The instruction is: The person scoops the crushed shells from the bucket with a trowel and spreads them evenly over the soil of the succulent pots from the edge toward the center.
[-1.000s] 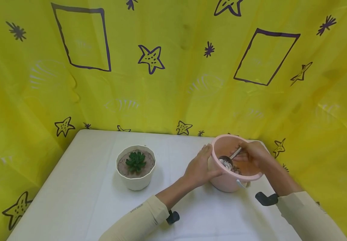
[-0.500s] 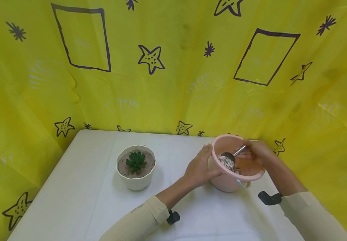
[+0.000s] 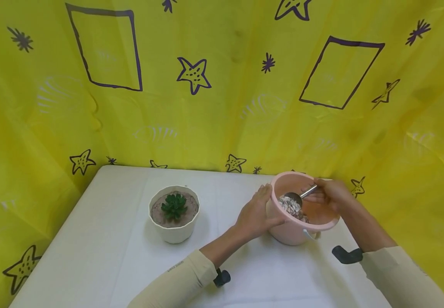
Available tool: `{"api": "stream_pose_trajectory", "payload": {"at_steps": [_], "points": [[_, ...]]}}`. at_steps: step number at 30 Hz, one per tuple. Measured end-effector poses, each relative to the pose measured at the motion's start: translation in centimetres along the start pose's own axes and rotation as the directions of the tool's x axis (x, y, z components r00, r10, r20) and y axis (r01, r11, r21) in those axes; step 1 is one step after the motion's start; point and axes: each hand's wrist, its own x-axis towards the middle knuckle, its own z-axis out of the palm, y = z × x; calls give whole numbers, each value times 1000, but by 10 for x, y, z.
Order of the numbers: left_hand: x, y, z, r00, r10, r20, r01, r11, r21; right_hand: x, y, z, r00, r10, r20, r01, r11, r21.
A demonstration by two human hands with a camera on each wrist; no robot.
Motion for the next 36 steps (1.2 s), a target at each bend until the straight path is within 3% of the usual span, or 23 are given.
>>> {"api": "stream_pose_trajectory", "payload": {"at_steps": [17, 31, 36], "points": [[-1, -1, 0, 1000, -3, -4, 3, 1000, -5, 0, -2, -2, 1000, 16, -1, -16, 1000, 27], [0, -1, -1, 1000, 4, -9, -3, 1000, 12, -5, -10, -12, 996, 39, 75, -53, 981, 186], [-1, 0, 0, 1000, -4, -5, 4, 1000, 2, -8, -12, -13, 996, 74, 48, -83, 973, 215]]}}
